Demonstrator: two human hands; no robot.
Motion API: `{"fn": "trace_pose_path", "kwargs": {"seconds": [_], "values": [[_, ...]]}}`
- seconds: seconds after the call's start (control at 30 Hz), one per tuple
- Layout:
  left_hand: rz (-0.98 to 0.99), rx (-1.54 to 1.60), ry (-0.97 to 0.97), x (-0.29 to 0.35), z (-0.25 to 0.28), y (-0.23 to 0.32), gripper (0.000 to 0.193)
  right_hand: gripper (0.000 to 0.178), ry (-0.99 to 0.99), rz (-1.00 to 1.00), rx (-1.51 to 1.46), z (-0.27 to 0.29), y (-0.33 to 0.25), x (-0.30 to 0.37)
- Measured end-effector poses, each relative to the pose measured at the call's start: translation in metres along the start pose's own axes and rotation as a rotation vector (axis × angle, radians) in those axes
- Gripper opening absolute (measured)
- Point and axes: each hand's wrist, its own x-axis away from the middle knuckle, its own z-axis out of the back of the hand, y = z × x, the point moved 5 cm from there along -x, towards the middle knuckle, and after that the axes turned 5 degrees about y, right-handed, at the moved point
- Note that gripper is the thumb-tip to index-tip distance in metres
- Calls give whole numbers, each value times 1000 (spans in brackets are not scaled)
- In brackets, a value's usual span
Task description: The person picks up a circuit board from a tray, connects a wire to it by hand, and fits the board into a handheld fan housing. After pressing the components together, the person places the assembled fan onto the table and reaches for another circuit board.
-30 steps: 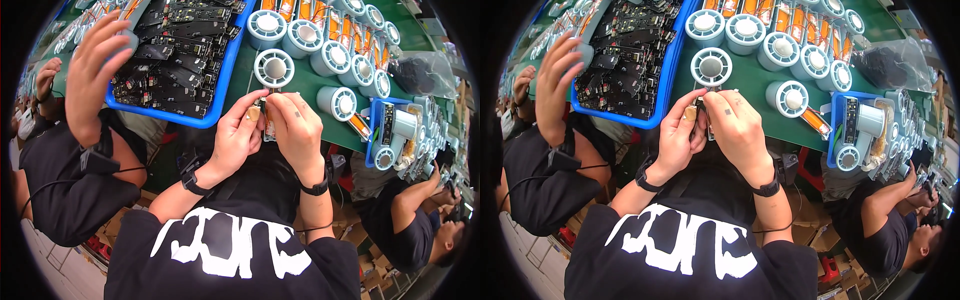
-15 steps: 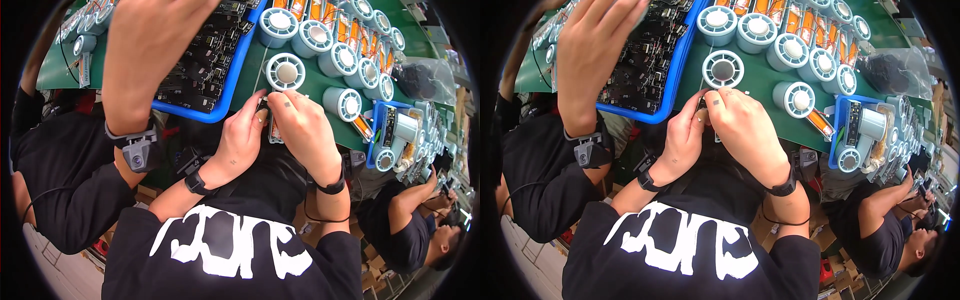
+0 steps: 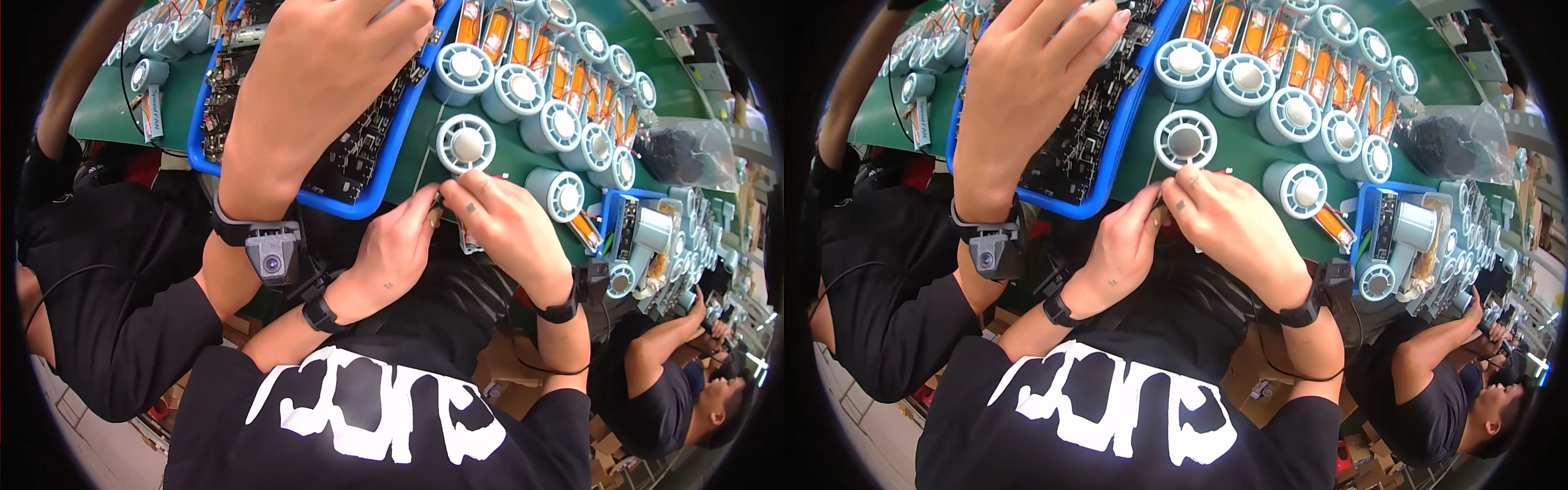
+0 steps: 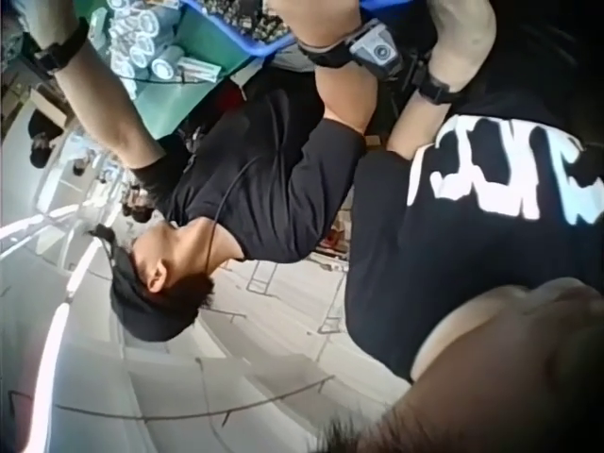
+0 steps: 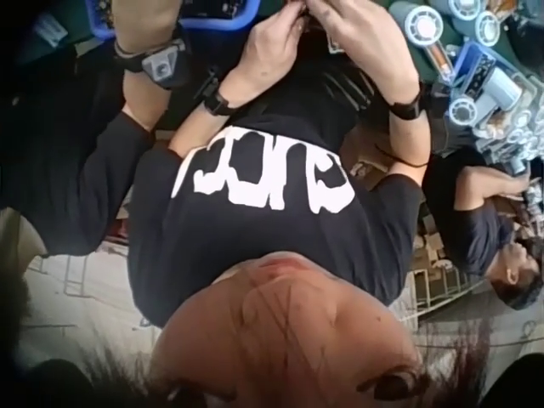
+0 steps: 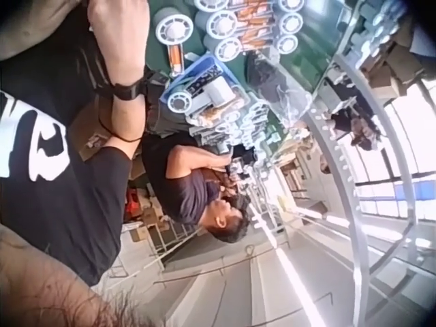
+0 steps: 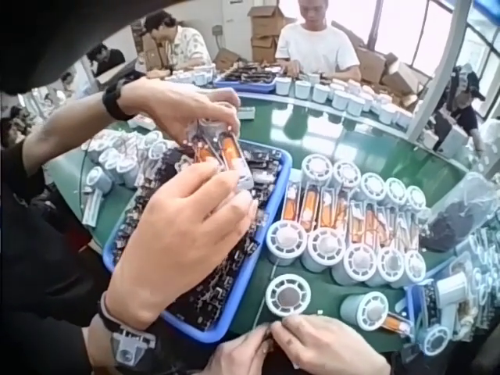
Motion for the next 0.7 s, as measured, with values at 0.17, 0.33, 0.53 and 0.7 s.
{"fn": "trace_pose_path", "kwargs": {"seconds": [0.17, 0.33, 0.53, 0.7], "values": [[-44, -13, -2, 0, 1, 2, 37, 29, -148, 139, 121, 2, -2, -5], [-71, 17, -5, -2, 0, 5, 37, 28, -210, 261, 62, 8, 0, -12], [-32, 72, -45, -2, -3, 1, 38, 30, -209, 294, -23, 6, 7, -13], [-70, 68, -9, -2, -2, 6, 35, 29, -161, 251, -12, 9, 5, -7]]}}
